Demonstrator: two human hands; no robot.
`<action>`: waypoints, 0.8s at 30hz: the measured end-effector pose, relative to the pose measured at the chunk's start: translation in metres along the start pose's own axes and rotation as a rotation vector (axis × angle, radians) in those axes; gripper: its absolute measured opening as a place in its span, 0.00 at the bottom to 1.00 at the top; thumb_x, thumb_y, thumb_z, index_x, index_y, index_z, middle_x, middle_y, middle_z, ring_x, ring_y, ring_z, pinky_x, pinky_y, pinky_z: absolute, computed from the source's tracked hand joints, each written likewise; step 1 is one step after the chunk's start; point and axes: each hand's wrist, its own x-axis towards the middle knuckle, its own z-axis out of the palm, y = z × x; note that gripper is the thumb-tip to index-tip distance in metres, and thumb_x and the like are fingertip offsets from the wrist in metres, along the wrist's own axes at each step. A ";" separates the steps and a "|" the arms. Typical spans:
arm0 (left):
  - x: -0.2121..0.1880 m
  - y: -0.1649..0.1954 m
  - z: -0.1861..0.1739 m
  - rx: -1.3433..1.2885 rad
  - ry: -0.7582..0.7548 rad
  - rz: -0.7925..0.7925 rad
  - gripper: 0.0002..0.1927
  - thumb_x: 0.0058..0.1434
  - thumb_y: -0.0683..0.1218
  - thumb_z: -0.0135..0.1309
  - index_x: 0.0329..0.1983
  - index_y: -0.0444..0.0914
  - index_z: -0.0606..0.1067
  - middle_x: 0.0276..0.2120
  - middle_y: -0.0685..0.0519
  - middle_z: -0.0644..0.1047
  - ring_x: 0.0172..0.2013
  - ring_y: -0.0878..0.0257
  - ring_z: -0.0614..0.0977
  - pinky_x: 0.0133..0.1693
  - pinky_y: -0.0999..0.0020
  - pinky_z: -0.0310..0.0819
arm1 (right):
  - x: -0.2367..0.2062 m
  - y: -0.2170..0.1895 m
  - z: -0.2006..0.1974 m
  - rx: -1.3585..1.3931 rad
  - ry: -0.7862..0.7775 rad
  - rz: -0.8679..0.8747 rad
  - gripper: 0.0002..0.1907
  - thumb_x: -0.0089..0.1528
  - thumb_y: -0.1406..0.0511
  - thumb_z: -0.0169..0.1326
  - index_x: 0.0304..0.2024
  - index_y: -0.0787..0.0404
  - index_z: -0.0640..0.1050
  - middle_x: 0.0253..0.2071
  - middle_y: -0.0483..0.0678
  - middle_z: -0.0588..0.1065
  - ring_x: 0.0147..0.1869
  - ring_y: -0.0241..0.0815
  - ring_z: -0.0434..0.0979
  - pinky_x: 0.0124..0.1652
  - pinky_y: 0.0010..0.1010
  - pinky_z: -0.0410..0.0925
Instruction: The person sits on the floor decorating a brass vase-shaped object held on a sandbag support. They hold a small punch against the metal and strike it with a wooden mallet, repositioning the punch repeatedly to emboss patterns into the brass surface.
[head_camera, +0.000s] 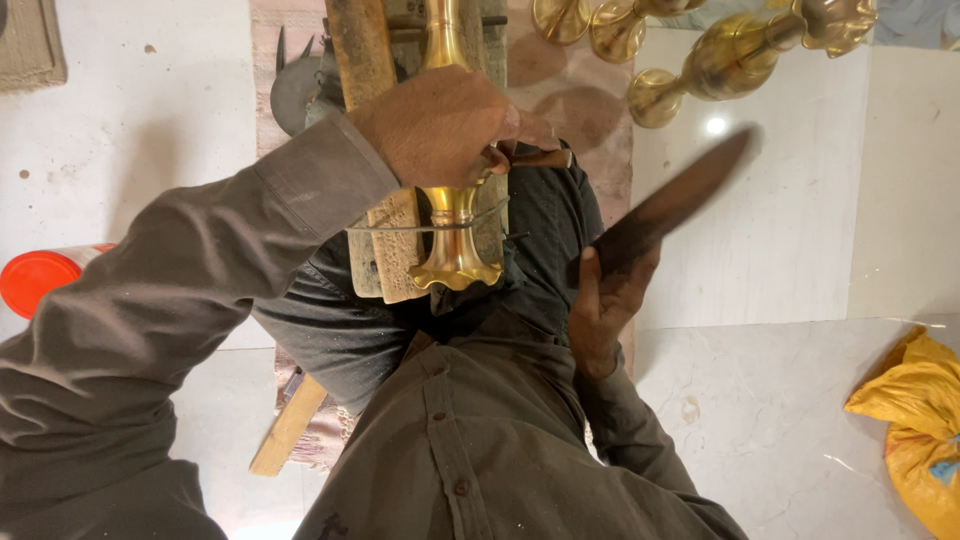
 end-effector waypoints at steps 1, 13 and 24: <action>-0.001 0.001 0.000 -0.037 0.039 0.026 0.25 0.56 0.41 0.65 0.58 0.48 0.80 0.29 0.46 0.83 0.25 0.53 0.84 0.35 0.54 0.82 | -0.001 0.001 -0.001 -0.212 -0.068 -0.021 0.33 0.72 0.74 0.50 0.76 0.62 0.54 0.63 0.53 0.66 0.64 0.44 0.68 0.63 0.36 0.65; -0.013 0.013 -0.001 -0.033 0.023 -0.002 0.28 0.57 0.40 0.62 0.61 0.53 0.79 0.35 0.51 0.85 0.30 0.55 0.85 0.37 0.56 0.82 | -0.013 0.014 0.003 -0.384 0.023 -0.233 0.31 0.72 0.75 0.52 0.75 0.61 0.58 0.65 0.55 0.62 0.70 0.49 0.65 0.64 0.36 0.66; -0.058 0.006 0.019 -0.422 0.678 -0.097 0.16 0.74 0.35 0.58 0.63 0.38 0.75 0.55 0.43 0.81 0.48 0.58 0.88 0.46 0.71 0.85 | 0.020 -0.009 -0.005 -0.458 -0.262 -0.004 0.34 0.66 0.74 0.55 0.74 0.61 0.64 0.58 0.57 0.69 0.63 0.52 0.71 0.59 0.40 0.68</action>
